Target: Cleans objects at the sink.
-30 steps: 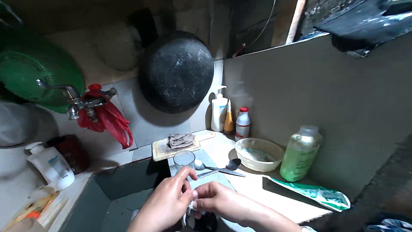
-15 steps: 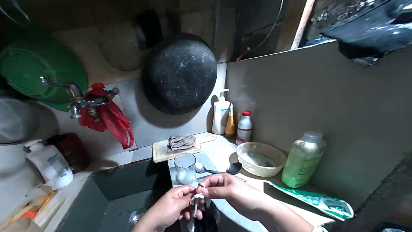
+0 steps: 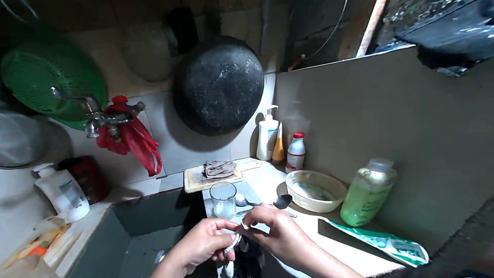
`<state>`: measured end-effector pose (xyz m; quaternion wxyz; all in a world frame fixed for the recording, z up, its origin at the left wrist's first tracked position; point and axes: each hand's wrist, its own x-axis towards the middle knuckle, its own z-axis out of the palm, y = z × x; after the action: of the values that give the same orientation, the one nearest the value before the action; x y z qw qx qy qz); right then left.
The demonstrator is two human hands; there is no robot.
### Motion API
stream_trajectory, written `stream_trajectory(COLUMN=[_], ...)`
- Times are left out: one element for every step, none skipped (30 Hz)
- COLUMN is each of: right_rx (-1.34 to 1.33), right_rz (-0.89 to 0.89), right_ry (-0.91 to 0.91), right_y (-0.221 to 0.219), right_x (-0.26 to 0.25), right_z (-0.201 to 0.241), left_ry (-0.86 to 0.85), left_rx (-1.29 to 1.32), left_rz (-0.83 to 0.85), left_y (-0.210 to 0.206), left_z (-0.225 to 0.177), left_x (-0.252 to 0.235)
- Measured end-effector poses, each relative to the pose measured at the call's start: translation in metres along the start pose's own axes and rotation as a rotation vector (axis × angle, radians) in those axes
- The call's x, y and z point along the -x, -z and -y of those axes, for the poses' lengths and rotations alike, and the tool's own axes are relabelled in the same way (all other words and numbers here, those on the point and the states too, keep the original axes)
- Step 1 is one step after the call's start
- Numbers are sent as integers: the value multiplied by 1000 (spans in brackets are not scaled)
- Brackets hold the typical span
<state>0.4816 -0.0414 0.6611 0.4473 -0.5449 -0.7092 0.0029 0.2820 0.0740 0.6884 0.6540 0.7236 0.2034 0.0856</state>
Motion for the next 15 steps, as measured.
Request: stream_trajectory(right_rx=[-4, -31, -84, -171, -295, -441, -588, -715, -819, -885, -924, -944, -966, -984, -985], right_rz=[-34, -52, -53, -38, -7, 21, 35, 37, 43, 56, 76, 92, 102, 102, 97], right_ry=[13, 8, -18, -73, -154, -244, -314, -357, -381, -401, -426, -460, -502, -545, -591], right_y=[-4, -6, -7, -6, -4, -3, -2, -3, -6, -8, -9, -9, -8, -6, -4], right_x=[1, 2, 3, 4, 5, 6, 7, 8, 10, 12, 14, 15, 16, 16, 15], right_z=[-1, -1, -1, 0, 2, 4, 4, 4, 2, 0, -1, -1, 0, 1, 3], left_ry=[-4, -12, -20, -26, -27, -20, -14, -8, -2, -5, -16, -31, -49, -70, -101], left_rx=[-7, -18, -31, -48, -75, -120, -166, -212, -255, -295, -327, -352, -372, -383, -387], left_rz=[16, 11, -13, -45, -80, -105, -120, -133, -151, -172, -198, -234, -278, -320, -356], left_y=[-1, -1, -1, 0, 0, 1, 1, 0, -2, -3, -5, -6, -7, -8, -9], left_z=[1, 2, 3, 5, 6, 7, 8, 8, 8, 8, 7, 5, 3, 1, -1], left_x=[1, 1, 1, 1, 1, 1, 1, 1, 1, 1, 2, 3, 3, 5, 6])
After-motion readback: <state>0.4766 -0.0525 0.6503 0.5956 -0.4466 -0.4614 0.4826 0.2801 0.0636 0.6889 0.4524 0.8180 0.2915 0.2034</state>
